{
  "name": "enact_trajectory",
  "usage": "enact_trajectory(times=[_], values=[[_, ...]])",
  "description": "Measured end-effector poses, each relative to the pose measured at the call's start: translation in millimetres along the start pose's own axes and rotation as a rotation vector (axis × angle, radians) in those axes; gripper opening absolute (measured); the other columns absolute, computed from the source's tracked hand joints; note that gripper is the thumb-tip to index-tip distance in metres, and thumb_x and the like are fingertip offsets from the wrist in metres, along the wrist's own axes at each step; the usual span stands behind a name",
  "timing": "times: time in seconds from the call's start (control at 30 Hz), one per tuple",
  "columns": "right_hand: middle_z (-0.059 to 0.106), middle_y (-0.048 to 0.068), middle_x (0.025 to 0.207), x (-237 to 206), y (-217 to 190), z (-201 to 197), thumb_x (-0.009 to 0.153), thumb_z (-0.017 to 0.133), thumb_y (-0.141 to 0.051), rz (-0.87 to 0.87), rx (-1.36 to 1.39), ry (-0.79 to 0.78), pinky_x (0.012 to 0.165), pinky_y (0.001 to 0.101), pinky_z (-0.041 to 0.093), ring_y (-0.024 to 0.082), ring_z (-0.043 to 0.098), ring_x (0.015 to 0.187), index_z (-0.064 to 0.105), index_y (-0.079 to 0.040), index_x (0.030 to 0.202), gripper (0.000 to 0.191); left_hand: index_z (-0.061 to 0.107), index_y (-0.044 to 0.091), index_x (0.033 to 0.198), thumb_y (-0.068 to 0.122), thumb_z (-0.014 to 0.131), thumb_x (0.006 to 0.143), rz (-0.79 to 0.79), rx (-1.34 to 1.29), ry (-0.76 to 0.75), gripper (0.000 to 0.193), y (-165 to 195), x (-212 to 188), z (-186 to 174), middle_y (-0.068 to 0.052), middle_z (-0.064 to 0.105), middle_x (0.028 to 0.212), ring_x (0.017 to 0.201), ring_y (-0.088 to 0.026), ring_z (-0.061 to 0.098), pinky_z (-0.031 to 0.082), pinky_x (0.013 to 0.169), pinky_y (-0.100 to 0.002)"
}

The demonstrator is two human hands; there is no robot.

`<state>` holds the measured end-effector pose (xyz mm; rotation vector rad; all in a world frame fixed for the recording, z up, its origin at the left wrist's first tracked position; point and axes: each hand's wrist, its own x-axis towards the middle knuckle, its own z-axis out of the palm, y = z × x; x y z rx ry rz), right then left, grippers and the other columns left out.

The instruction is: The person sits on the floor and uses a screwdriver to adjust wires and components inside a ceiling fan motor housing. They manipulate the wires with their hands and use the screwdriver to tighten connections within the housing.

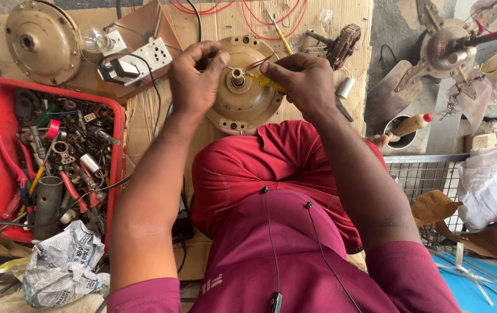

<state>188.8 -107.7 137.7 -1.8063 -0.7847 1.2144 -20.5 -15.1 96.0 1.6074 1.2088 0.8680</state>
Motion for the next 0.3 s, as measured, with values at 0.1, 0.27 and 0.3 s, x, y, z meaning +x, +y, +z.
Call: enact_trajectory(times=[0.1,0.27,0.3], values=[[0.074,0.004,0.077,2,5,6,0.087,0.083,-0.034,0.066,0.033,0.022,0.045,0.0232,0.048,0.007,0.061,0.055,0.078,-0.001,0.103,0.037,0.073,0.001,0.109,0.009,0.076,0.095,0.140,0.094,0.072,0.016,0,-4,8,-0.008,0.077,0.102,0.087,-0.012,0.074,0.061,0.079,-0.026],[0.074,0.010,0.097,3,23,1,0.082,0.088,-0.035,-0.199,-0.037,-0.150,0.067,0.0226,0.059,0.011,0.069,0.079,0.073,-0.003,0.117,0.050,0.073,0.003,0.113,0.014,0.067,0.104,0.111,0.093,0.098,0.015,-9,-7,13,-0.010,0.077,0.109,0.098,-0.020,0.074,0.058,0.088,-0.031],[0.077,0.011,0.100,3,26,-2,0.080,0.088,-0.036,-0.291,-0.156,-0.179,0.078,0.0241,0.062,0.015,0.072,0.086,0.073,-0.005,0.117,0.051,0.073,0.004,0.116,0.016,0.064,0.107,0.106,0.053,0.084,0.018,-11,-7,13,-0.010,0.077,0.113,0.104,-0.021,0.075,0.058,0.093,-0.032]])
